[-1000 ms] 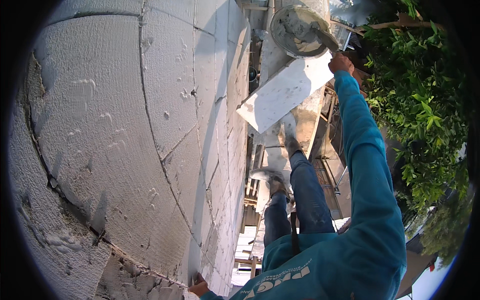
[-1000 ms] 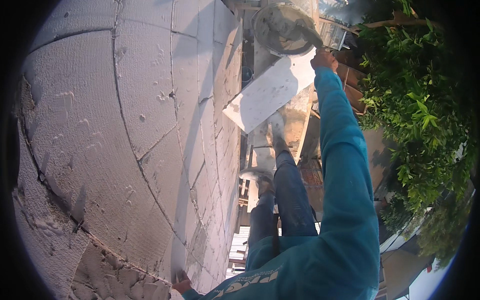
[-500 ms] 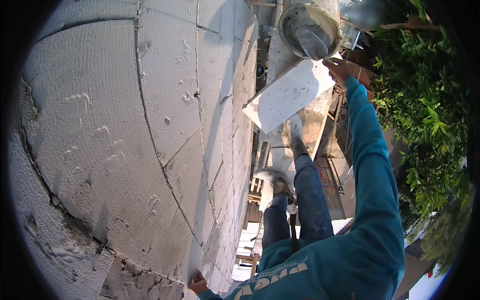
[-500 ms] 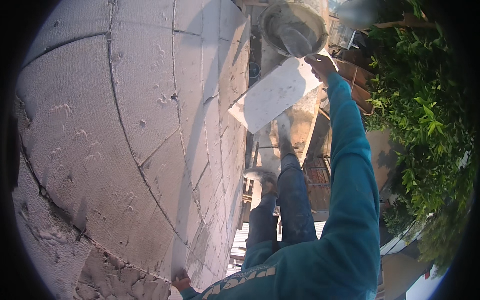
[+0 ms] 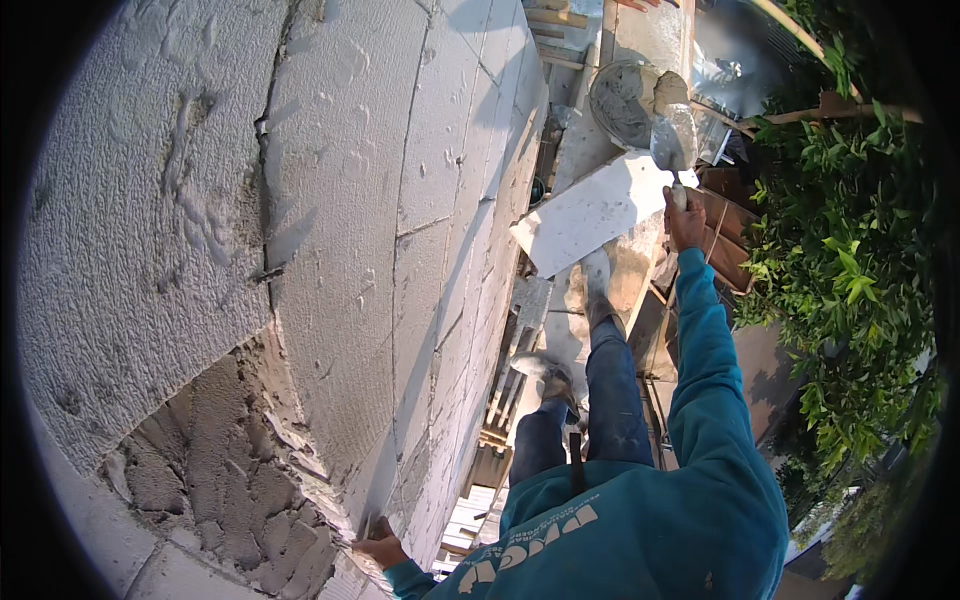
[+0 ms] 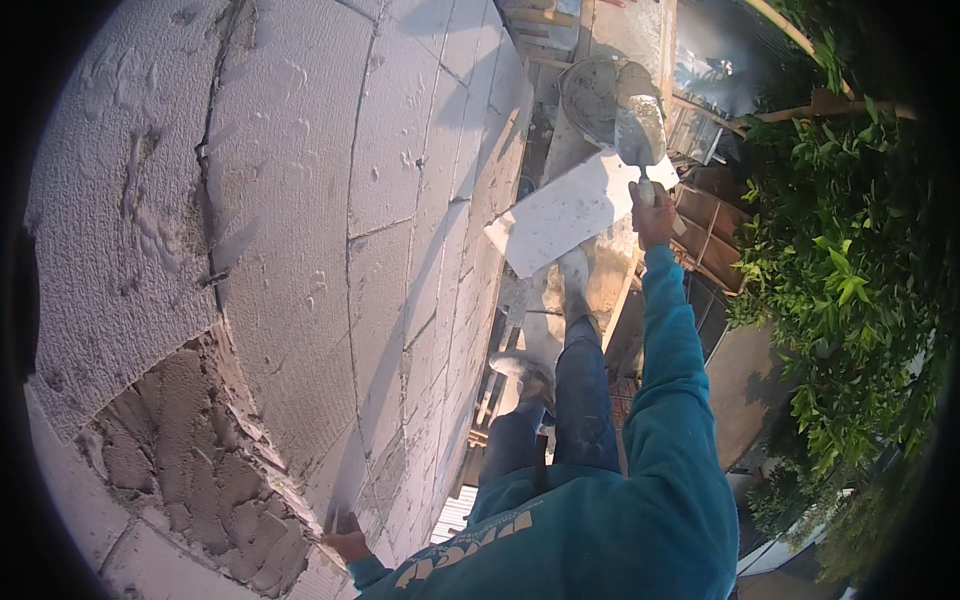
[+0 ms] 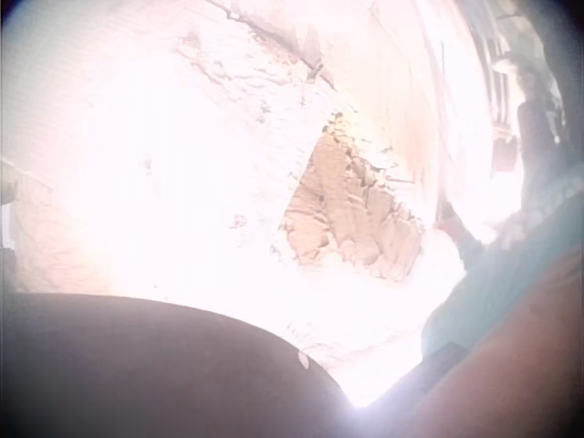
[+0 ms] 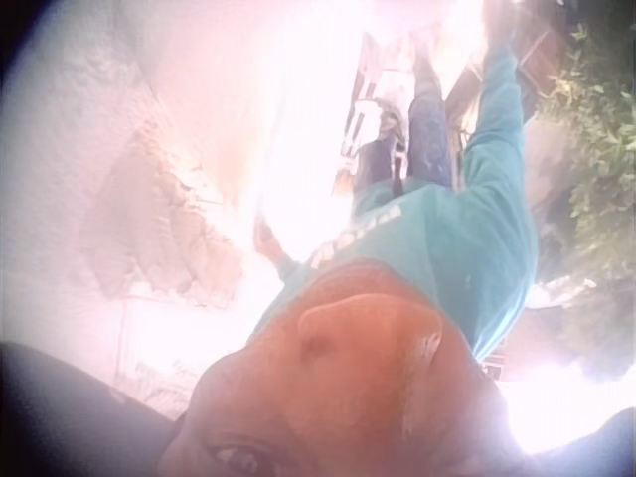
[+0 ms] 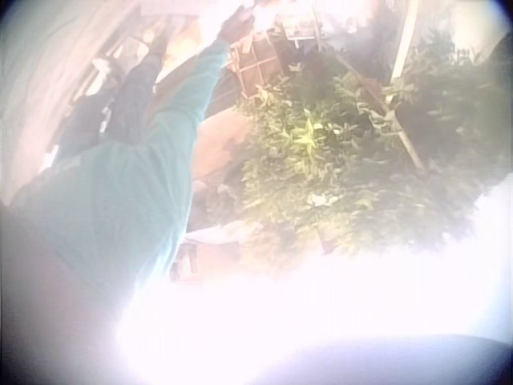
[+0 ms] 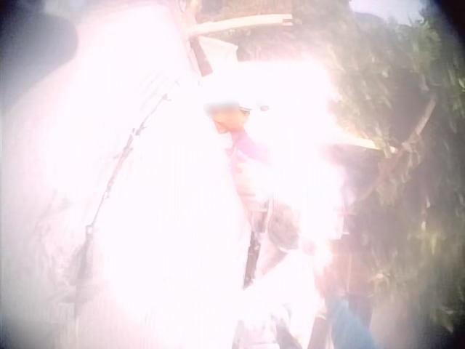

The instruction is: The person applies mortar to a wall using a trowel, spreads it evenly, and places a large rectangular tile onto the mortar. The person presses the tile into place and adjusts its position on the wall.

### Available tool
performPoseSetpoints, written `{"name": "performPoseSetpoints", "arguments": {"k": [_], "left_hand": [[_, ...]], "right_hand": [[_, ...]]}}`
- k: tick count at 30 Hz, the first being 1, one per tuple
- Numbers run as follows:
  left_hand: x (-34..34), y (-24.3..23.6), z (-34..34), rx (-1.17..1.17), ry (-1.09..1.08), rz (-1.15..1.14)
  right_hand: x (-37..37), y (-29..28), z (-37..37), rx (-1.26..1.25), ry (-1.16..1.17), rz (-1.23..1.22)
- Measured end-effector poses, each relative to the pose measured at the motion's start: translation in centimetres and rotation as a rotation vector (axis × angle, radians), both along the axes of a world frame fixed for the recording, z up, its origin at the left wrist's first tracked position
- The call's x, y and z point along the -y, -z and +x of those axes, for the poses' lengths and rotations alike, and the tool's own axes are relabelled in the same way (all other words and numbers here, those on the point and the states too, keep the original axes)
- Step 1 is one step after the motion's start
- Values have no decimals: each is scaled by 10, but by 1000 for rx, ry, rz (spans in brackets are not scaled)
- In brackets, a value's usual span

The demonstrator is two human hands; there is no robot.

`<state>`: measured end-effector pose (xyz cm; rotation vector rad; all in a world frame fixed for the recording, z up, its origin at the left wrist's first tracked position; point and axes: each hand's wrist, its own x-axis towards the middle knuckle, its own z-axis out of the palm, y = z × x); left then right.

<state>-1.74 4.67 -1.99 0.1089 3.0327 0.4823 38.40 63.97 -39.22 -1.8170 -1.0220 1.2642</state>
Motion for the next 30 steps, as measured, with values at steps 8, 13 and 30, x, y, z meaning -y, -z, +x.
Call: {"name": "performPoseSetpoints", "arguments": {"k": [8,13,30], "left_hand": [[-47,-17,6,55,-651,1012],[-26,-5,9,29,-811,1207],[-11,6,21,126,-762,1493]], "right_hand": [[117,-153,-54,-125,-222,175],[192,-289,-110,-217,-548,258],[305,-384,-192,496,-1030,661]]}}
